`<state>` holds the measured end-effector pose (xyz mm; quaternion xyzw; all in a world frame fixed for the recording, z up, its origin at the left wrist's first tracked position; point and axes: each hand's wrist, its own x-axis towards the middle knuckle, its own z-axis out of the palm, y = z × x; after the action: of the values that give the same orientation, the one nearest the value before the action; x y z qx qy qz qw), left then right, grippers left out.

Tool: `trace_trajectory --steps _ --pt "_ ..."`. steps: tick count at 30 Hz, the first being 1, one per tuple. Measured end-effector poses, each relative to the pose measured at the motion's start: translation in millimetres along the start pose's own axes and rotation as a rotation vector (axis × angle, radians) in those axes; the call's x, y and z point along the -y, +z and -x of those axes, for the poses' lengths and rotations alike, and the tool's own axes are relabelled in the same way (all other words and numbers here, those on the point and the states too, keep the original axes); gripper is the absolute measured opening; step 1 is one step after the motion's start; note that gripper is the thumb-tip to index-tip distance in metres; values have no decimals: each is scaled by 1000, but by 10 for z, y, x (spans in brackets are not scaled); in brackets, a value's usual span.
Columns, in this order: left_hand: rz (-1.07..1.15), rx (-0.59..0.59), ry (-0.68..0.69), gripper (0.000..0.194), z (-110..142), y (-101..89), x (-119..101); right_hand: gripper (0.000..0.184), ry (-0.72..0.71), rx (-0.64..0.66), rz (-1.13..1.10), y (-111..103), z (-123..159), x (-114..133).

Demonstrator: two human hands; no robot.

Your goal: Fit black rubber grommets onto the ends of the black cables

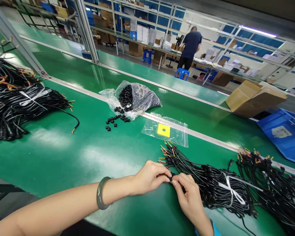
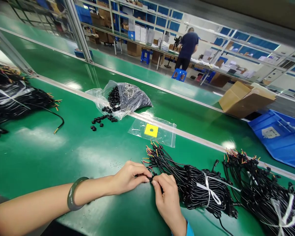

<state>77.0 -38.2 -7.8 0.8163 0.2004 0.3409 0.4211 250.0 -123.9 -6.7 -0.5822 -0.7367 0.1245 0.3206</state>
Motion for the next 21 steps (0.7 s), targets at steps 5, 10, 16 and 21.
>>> trace_trajectory --steps 5,10,16,21 --pt "-15 9 -8 12 17 1 38 21 44 -12 -25 6 9 0" --pt "1 -11 -18 11 7 14 29 21 50 -28 -51 1 12 7" --pt "20 2 -28 10 -2 24 23 22 60 -40 -63 -9 -3 16" --pt "13 24 -61 11 3 30 4 24 92 -48 -67 -14 -11 25"
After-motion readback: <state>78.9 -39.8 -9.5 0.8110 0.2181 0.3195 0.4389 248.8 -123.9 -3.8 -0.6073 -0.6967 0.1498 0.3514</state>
